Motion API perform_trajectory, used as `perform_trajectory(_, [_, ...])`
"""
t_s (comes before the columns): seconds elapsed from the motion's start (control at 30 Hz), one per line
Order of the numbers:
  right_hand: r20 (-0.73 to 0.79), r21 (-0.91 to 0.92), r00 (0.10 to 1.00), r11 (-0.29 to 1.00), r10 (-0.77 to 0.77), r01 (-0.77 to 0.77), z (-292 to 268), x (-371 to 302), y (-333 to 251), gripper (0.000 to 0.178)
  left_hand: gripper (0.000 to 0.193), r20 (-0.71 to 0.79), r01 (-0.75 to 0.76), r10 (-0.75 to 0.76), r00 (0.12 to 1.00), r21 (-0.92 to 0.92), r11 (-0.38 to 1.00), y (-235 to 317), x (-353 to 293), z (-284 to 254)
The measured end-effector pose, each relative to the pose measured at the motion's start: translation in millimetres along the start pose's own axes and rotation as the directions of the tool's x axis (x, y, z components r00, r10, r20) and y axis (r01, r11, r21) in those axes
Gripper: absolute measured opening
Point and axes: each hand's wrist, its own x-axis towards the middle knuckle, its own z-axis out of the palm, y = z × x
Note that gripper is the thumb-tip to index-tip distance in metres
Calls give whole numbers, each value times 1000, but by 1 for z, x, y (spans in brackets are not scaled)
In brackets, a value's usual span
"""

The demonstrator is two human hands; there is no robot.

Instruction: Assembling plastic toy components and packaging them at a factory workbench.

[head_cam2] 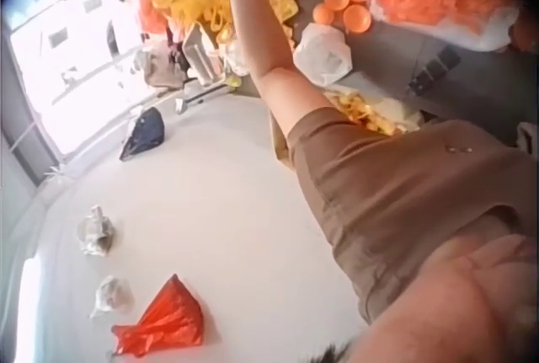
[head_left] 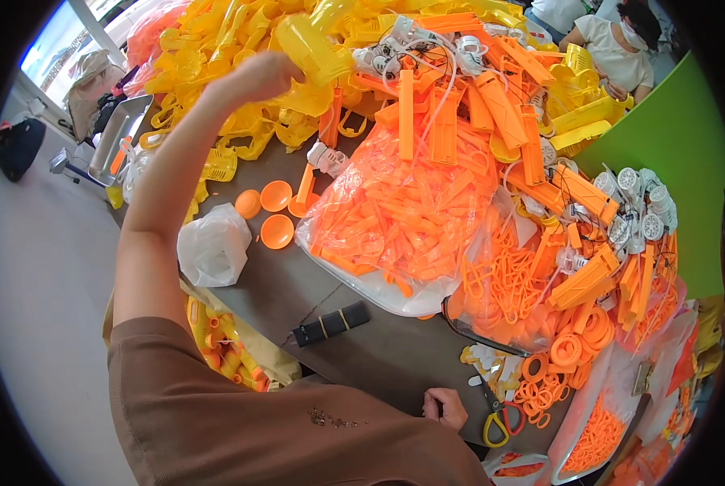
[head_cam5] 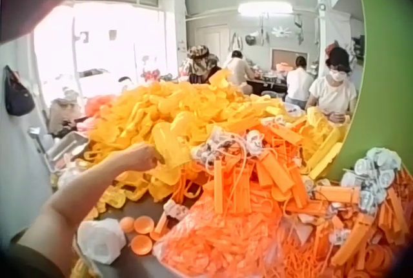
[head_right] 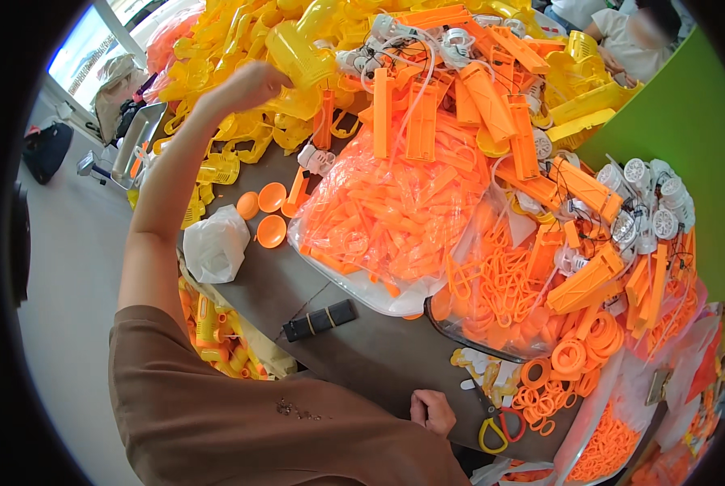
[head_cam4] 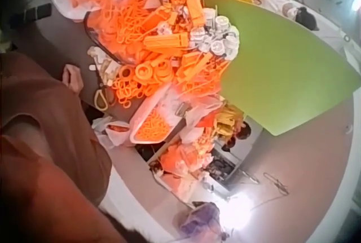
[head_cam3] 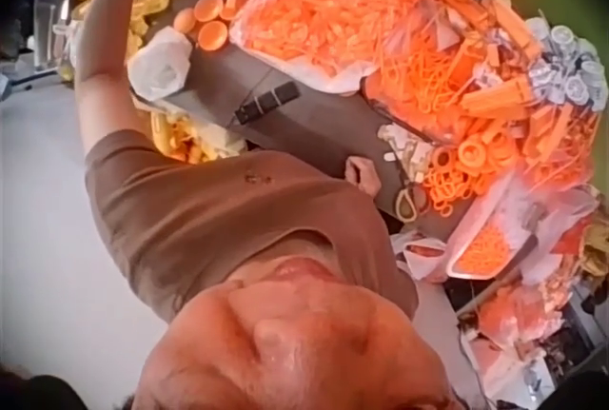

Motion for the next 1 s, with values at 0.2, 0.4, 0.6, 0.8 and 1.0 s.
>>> perform_trajectory(0.2, [31,30,999,999,13,-14,1,1,3,21,77,-268,249,-376,887,-410,878,-141,83,-33])
perform_trajectory(0.4, [-2,12,998,998,66,-66,1,4,-6,25,71,-304,-29,-95,948,-379,925,-41,111,22])
perform_trajectory(0.6, [8,28,999,999,32,-32,-2,0,1,25,56,-263,185,-398,879,-581,792,-16,120,39])
perform_trajectory(0.8, [54,66,998,997,38,-42,-1,7,-5,15,41,-407,-280,-507,760,-908,311,-16,49,2])
perform_trajectory(1.0, [147,430,981,885,124,-176,-11,8,-17,35,40,-236,-251,-104,966,-954,-164,175,-139,-1])
